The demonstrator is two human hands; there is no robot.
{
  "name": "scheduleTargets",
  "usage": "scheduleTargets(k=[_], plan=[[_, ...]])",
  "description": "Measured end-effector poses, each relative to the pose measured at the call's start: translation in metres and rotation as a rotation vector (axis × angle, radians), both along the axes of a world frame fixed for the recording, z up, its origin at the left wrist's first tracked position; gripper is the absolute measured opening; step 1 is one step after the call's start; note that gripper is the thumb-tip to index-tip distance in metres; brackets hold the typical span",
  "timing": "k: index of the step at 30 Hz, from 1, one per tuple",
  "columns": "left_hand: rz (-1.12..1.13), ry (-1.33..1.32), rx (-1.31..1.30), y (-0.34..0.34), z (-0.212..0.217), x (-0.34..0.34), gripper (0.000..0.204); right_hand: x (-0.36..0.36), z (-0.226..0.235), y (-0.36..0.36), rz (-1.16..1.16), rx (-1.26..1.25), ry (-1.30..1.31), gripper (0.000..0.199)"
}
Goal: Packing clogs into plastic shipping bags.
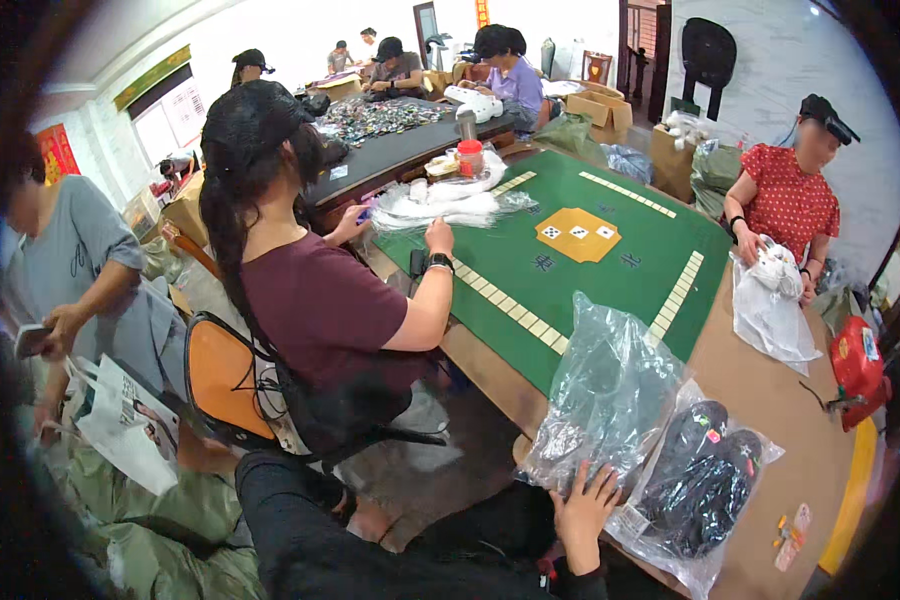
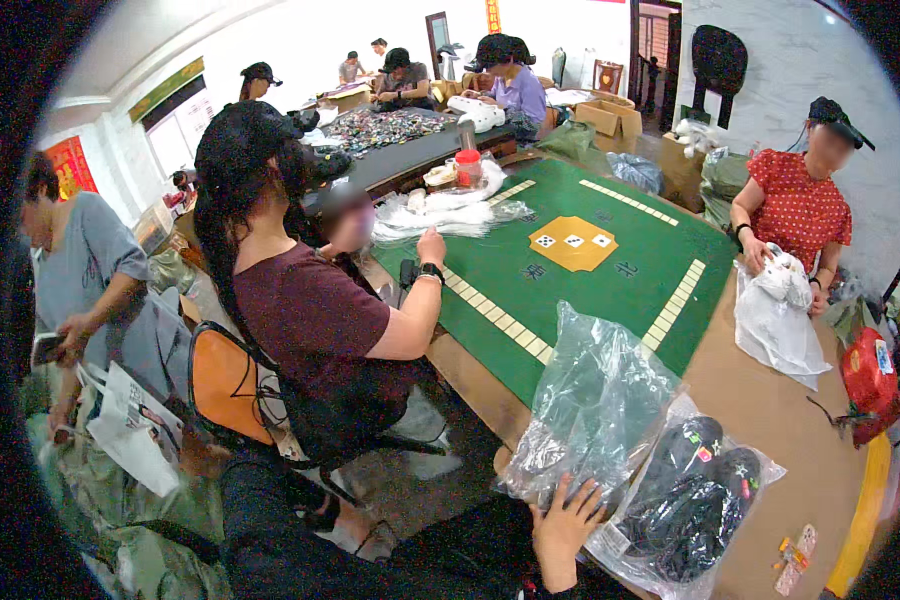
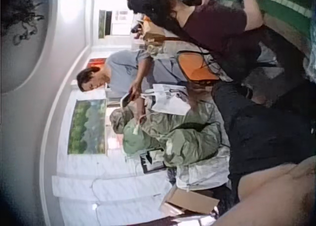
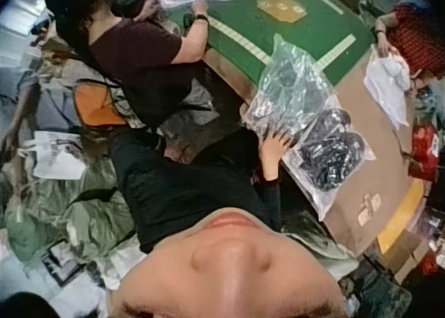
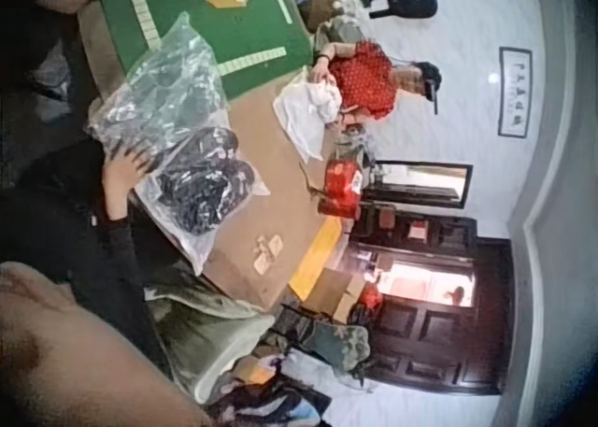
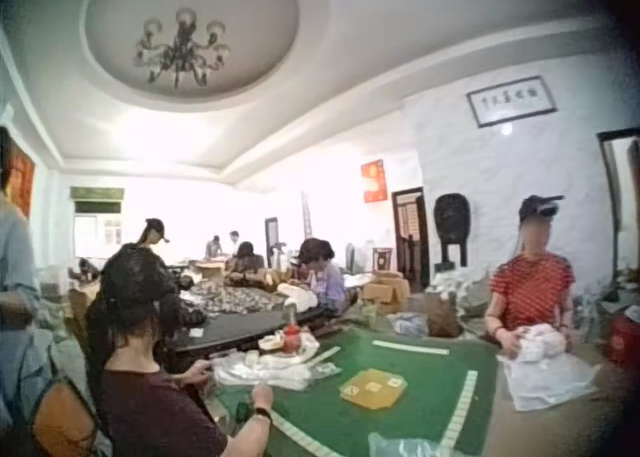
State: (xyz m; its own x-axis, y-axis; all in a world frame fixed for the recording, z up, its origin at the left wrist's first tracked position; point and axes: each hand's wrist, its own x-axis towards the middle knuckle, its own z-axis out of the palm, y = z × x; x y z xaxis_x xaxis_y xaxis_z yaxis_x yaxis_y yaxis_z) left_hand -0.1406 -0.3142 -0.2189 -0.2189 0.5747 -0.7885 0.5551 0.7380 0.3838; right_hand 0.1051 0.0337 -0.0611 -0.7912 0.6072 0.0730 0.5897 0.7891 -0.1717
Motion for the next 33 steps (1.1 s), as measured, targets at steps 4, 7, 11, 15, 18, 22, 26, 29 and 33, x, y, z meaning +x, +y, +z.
scheduleTargets(k=[4,7,11,15,18,22,26,29,33], plan=[[0.208,-0.042,-0.160,-0.039,-0.026,0.039,0.015,-0.005,-0.013,0.003,-0.073,0.064,0.033,0.076],[0.306,-0.037,-0.179,-0.049,-0.028,0.055,0.015,-0.013,-0.006,0.002,-0.114,0.053,0.000,0.077],[0.356,-0.022,-0.157,-0.043,-0.028,0.058,0.015,-0.017,0.009,0.004,-0.103,-0.020,-0.014,0.079],[0.362,-0.011,-0.136,-0.034,-0.026,0.057,0.016,-0.015,0.021,0.005,-0.091,-0.078,0.091,0.077],[0.360,0.001,-0.124,-0.030,-0.025,0.054,0.017,-0.011,0.041,0.002,0.048,-0.106,0.219,0.075],[0.365,0.012,-0.115,-0.028,-0.024,0.054,0.017,-0.006,0.058,-0.004,0.099,-0.089,0.248,0.070],[0.368,0.029,-0.105,-0.026,-0.022,0.054,0.018,-0.002,0.063,-0.003,0.111,-0.061,0.277,0.067],[0.364,0.034,-0.081,-0.023,-0.022,0.056,0.018,0.006,0.073,-0.004,0.128,-0.070,0.290,0.064],[0.330,0.052,-0.042,-0.022,-0.015,0.057,0.019,0.023,0.083,0.001,0.137,-0.016,0.338,0.061]])
